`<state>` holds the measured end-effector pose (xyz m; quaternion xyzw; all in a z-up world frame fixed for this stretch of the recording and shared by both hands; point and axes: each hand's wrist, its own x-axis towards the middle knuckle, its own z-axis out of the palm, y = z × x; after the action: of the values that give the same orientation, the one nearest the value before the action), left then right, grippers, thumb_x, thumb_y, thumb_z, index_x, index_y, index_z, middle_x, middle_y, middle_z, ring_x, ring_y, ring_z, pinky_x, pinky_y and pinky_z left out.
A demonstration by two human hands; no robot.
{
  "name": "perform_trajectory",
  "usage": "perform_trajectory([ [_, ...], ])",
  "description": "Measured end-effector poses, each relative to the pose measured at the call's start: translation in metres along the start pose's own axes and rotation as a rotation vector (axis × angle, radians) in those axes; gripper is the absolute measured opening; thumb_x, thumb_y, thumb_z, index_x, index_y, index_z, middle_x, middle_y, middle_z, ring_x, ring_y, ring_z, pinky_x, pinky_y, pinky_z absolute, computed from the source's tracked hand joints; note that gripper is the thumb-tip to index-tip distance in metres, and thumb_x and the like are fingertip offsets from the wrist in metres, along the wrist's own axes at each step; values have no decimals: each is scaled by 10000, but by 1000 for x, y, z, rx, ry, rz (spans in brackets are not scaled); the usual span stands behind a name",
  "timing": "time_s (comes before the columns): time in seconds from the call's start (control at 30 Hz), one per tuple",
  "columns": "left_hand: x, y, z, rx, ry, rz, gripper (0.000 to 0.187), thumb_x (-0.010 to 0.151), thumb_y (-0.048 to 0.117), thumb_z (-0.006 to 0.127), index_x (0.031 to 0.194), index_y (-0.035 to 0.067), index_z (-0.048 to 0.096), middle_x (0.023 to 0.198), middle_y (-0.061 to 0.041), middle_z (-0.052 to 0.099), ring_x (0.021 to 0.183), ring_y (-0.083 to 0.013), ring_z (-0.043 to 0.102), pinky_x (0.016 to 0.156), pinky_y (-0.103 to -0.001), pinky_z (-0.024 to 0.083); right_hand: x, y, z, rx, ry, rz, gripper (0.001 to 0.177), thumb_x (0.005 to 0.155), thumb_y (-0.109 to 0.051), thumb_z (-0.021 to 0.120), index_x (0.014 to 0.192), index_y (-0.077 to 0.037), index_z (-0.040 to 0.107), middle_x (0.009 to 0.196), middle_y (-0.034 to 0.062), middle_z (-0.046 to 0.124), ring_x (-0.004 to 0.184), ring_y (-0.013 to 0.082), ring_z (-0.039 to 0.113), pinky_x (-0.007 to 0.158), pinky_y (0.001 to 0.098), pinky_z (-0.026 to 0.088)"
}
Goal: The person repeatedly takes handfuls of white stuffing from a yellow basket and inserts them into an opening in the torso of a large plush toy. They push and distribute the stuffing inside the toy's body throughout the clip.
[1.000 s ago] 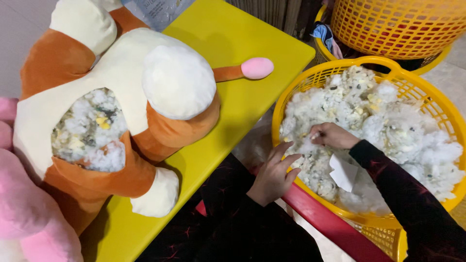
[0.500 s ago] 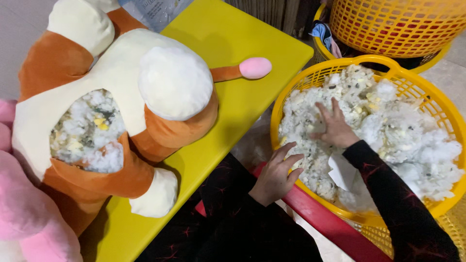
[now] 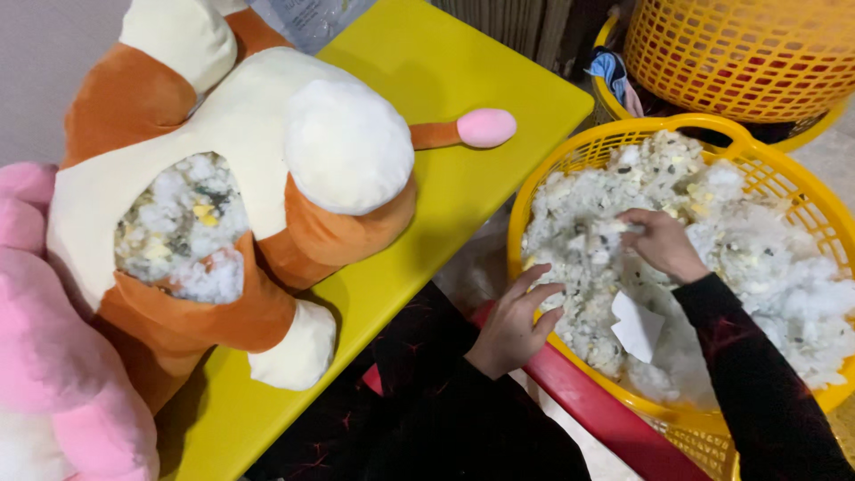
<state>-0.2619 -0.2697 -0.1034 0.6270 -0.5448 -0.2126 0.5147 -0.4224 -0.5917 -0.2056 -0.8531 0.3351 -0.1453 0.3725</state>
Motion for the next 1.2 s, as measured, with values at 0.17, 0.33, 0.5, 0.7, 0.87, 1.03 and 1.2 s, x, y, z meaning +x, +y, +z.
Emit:
perform_trajectory([
  [0.17,-3,-5,17,-92,22,-19,522,967,224,732,1415,4,575,1513,-232,535,1392,-383,553,1143,-411,466,-35,-44,-51,112,-3,124,345,905,-78,690,1237,16,696,1011,112,751,854,182,693,778,317,540],
  [0.33,-4,4,41,-684,75,-269,1037,897,355,697,1680,90,69,1558,-148,345,1331,-279,474,862,-449,549,-56,-96,-31,257,-36,28,416,869,18,658,1282,9,705,1073,121,747,957,179,661,846,323,519],
  [0.5,-25,33,7,-826,419,-202,723,1137,308,473,1695,94,65,1527,-77,419,1389,-170,453,1036,-370,471,-53,-195,36,319,-115,-292,352,815,83,662,1161,25,697,1147,99,716,1094,158,662,955,292,505],
  [0.7,-54,60,-110,-670,949,48,540,1168,203,435,1666,56,290,1511,-78,504,1322,-110,502,1114,-248,442,-45,-358,138,545,-159,-639,297,910,74,588,1193,36,669,1106,73,678,1012,116,623,940,235,489],
  [0.87,-38,48,-260,-388,1190,279,329,1147,172,565,1420,-1,502,1179,-42,603,1100,-83,556,958,-227,485,-3,-512,207,1212,-450,-734,323,957,59,582,1276,18,612,1203,57,650,1083,119,610,1007,229,485],
  [1.03,-43,34,-363,384,1244,-52,222,1040,107,680,1223,12,598,1090,-192,663,1000,-314,677,889,-395,556,38,-583,216,876,-501,-793,322,1010,-79,479,1293,11,602,1355,167,524,1289,254,526,1142,376,405],
  [1.2,-57,14,-375,794,998,8,485,750,9,650,1224,50,554,1317,-226,515,1164,-417,567,941,-470,535,51,-562,229,169,-34,-1071,439,899,-87,780,1263,20,559,1526,276,313,1390,449,416,1137,474,421],
])
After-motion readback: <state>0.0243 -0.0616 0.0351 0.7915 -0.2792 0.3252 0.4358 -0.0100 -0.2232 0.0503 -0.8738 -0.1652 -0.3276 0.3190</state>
